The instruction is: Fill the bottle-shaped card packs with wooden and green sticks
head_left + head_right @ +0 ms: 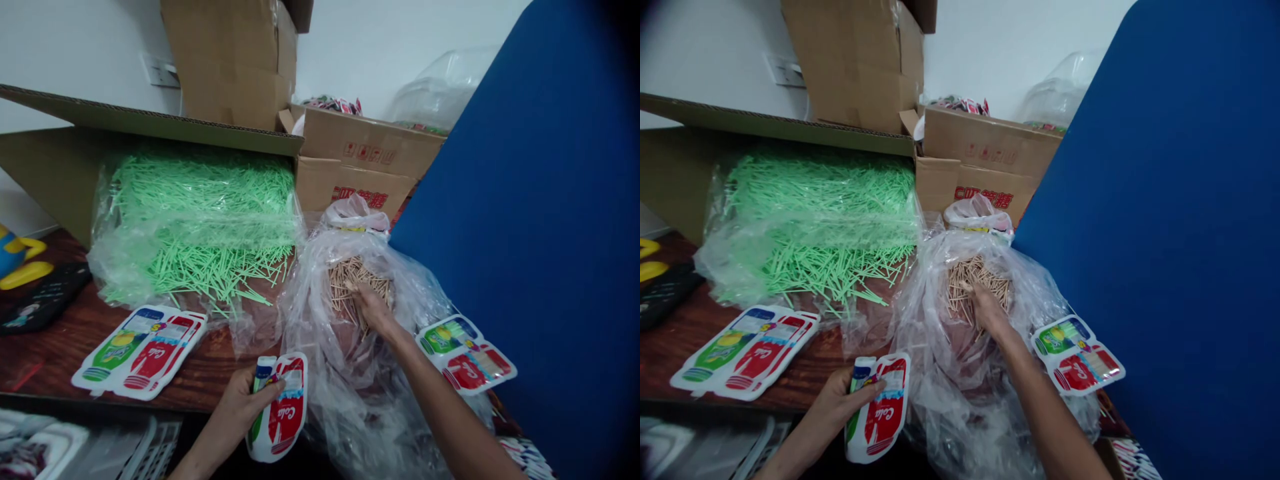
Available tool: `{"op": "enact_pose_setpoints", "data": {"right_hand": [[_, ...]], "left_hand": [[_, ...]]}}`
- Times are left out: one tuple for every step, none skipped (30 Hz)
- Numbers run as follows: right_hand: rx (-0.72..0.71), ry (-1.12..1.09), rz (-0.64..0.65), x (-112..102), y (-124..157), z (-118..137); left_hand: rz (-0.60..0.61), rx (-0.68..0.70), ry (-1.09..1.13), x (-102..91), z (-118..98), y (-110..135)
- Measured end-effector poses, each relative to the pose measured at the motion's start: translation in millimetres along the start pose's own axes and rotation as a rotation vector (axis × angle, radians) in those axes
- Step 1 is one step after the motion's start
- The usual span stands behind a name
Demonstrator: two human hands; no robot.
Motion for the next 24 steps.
{"op": "enact_pose_setpoints", "data": {"right_hand": [[-0.017, 0.053, 0.042, 5, -2, 4], [-0.026, 0.101, 0.077, 11, -3, 6], [-0.029, 0.143, 0.104, 16, -4, 8], [-0.027, 0.180, 0.124, 21, -4, 10], [-0.024, 0.209, 0.138, 25, -6, 10], [-0.019, 0.230, 0.144, 28, -7, 10], [-0.014, 0.243, 0.144, 29, -9, 10], [-0.010, 0.246, 0.136, 28, -10, 9], [-0.005, 0.240, 0.121, 26, -12, 8], [0.001, 0.226, 0.098, 22, -14, 7], [0.008, 0.204, 0.069, 18, -15, 5], [0.017, 0.174, 0.038, 13, -15, 4], [0.027, 0.137, 0.009, 8, -14, 3], [0.039, 0.091, -0.016, 5, -13, 2], [0.051, 0.040, -0.035, 4, -10, 2], [0.061, -0.016, -0.048, 5, -5, 2], [0.069, -0.075, -0.055, 7, 0, 4], [0.073, -0.133, -0.061, 11, 7, 6], [0.074, -0.190, -0.065, 16, 14, 9], [0.072, -0.244, -0.067, 22, 21, 12], [0.067, -0.293, -0.068, 28, 28, 15], [0.062, -0.337, -0.067, 34, 34, 17], [0.057, -0.375, -0.066, 38, 39, 19], [0.052, -0.409, -0.065, 42, 44, 19]], "left_hand": [[-0.003, -0.006, 0.006, -0.1, 1, 0], [-0.006, -0.009, 0.009, -0.3, 1, 0], [-0.008, -0.009, 0.011, -0.6, 1, 0], [-0.010, -0.005, 0.012, -1.2, 0, 1], [-0.013, -0.001, 0.014, -2.0, -1, 1], [-0.019, -0.001, 0.014, -3.3, -2, 2], [-0.026, -0.005, 0.013, -5.0, -2, 2], [-0.034, -0.010, 0.012, -6.7, -2, 2], [-0.039, -0.015, 0.012, -8.2, -1, 2], [-0.041, -0.019, 0.012, -9.1, 0, 2], [-0.039, -0.023, 0.014, -9.5, 1, 2], [-0.034, -0.023, 0.018, -9.3, 2, 1], [-0.025, -0.022, 0.023, -8.4, 2, 1], [-0.018, -0.020, 0.028, -7.3, 2, 0], [-0.012, -0.020, 0.033, -6.2, 2, 0], [-0.010, -0.020, 0.037, -5.3, 1, 0], [-0.011, -0.023, 0.038, -4.8, 0, 0], [-0.014, -0.026, 0.037, -4.6, 0, 0], [-0.017, -0.022, 0.033, -4.5, -1, 0], [-0.018, -0.011, 0.026, -4.5, -2, 1], [-0.016, 0.006, 0.019, -4.2, -4, 1], [-0.010, 0.025, 0.012, -3.6, -6, 1], [-0.002, 0.040, 0.007, -2.9, -7, 2], [0.008, 0.048, 0.003, -1.9, -8, 2]]}}
Point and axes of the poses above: each hand's wrist, its own y-axis away from the middle knuckle, its own x-axis out of the palm, z = x × y, the point moved 10 cm from there along -y, towards the middle knuckle
